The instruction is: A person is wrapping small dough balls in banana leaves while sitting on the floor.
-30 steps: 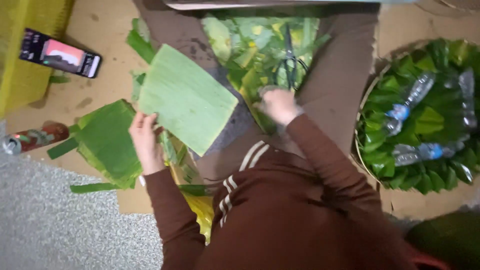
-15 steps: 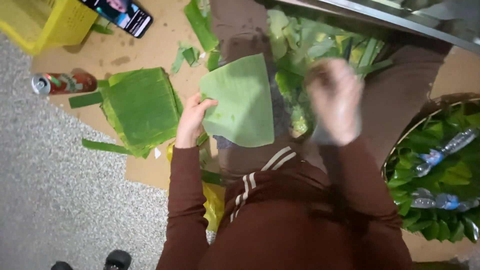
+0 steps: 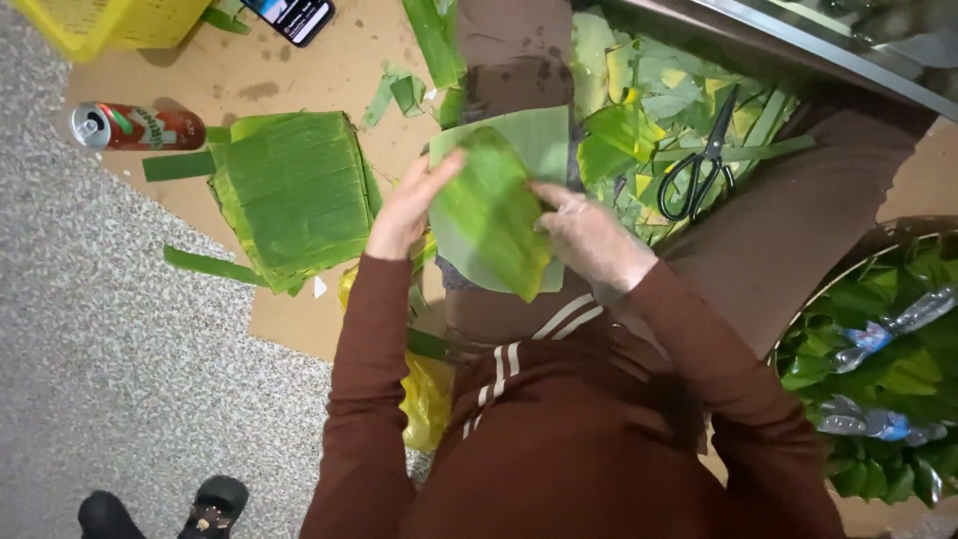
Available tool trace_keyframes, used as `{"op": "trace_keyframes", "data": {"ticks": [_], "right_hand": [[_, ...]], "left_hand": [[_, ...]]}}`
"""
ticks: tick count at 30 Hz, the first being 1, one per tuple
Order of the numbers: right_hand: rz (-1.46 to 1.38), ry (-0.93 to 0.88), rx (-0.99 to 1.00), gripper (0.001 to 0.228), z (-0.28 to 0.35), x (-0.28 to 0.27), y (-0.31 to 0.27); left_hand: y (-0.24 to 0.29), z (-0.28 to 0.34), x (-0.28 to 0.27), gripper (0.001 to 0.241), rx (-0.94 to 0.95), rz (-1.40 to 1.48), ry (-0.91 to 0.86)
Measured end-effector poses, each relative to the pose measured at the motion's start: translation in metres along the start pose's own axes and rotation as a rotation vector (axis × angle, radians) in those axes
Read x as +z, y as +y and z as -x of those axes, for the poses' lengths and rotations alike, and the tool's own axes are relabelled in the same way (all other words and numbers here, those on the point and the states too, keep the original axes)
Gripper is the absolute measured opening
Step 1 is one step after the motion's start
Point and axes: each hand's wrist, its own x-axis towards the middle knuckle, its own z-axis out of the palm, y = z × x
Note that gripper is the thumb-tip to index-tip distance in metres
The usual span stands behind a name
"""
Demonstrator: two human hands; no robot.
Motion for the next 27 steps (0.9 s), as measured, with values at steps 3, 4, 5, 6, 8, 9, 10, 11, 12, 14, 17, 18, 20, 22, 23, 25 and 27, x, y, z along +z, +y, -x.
{"op": "trace_keyframes", "data": {"ticks": [3, 4, 5, 6, 8, 9, 10, 11, 12, 14, 17, 18, 20, 22, 23, 25, 27], "right_hand": [[0.014, 0.021, 0.044, 0.023, -0.014, -0.02, -0.018], [0.031, 0.026, 0.104, 0.022, -0.02, -0.033, -0.029], [0.034, 0.03, 0.106, 0.022, -0.017, -0.035, -0.022], [-0.042, 0.123, 0.114, 0.024, -0.014, -0.037, -0.014], [-0.116, 0.215, 0.124, 0.028, -0.006, -0.044, -0.015], [-0.455, 0.234, 0.369, 0.05, -0.002, -0.049, -0.024], [-0.796, 0.244, 0.613, 0.09, 0.003, -0.054, -0.032], [-0.797, 0.246, 0.616, 0.09, 0.004, -0.05, -0.036], [-0.877, 0.248, 0.682, 0.072, 0.006, -0.046, -0.041], [-0.953, 0.245, 0.744, 0.055, 0.009, -0.029, -0.037], [-0.029, 0.406, 0.254, 0.019, 0.018, 0.035, -0.008], [0.28, 0.341, 0.036, 0.032, 0.024, 0.066, 0.009], [0.59, 0.271, -0.178, 0.046, 0.021, 0.079, 0.01], [0.742, 0.062, -0.044, 0.042, 0.005, 0.043, -0.022], [0.745, 0.063, -0.032, 0.042, 0.009, 0.055, -0.015], [0.422, 0.067, 0.338, 0.039, 0.015, 0.075, 0.002], [0.4, 0.144, 0.399, 0.028, 0.016, 0.039, 0.002]], "left_hand": [[-0.007, -0.01, 0.005, 0.058, 0.092, -0.146, -0.04], [-0.01, -0.011, 0.009, 0.04, 0.125, -0.254, -0.057], [-0.009, -0.009, 0.009, 0.04, 0.127, -0.256, -0.061], [-0.008, -0.007, 0.01, 0.035, 0.112, -0.233, -0.062], [-0.001, 0.004, 0.018, 0.031, 0.096, -0.209, -0.067], [0.005, 0.014, 0.024, 0.034, 0.102, -0.176, -0.031], [0.011, 0.024, 0.03, 0.037, 0.109, -0.143, 0.005], [0.006, 0.027, 0.035, 0.037, 0.107, -0.145, 0.002], [0.002, 0.03, 0.04, 0.036, 0.106, -0.089, 0.01], [-0.008, 0.026, 0.041, 0.035, 0.108, -0.026, 0.021], [-0.009, 0.019, 0.039, 0.036, 0.089, 0.124, 0.019], [-0.002, 0.023, 0.046, 0.026, 0.132, 0.16, 0.004], [-0.004, 0.03, 0.055, 0.02, 0.173, 0.193, -0.018], [-0.023, 0.035, 0.059, 0.024, 0.576, -0.592, 0.087], [-0.019, 0.046, 0.074, 0.024, 0.577, -0.593, 0.075], [-0.006, 0.064, 0.106, 0.055, 0.972, -1.138, -0.183], [0.011, 0.072, 0.108, 0.057, 0.865, -0.953, -0.257]]}}
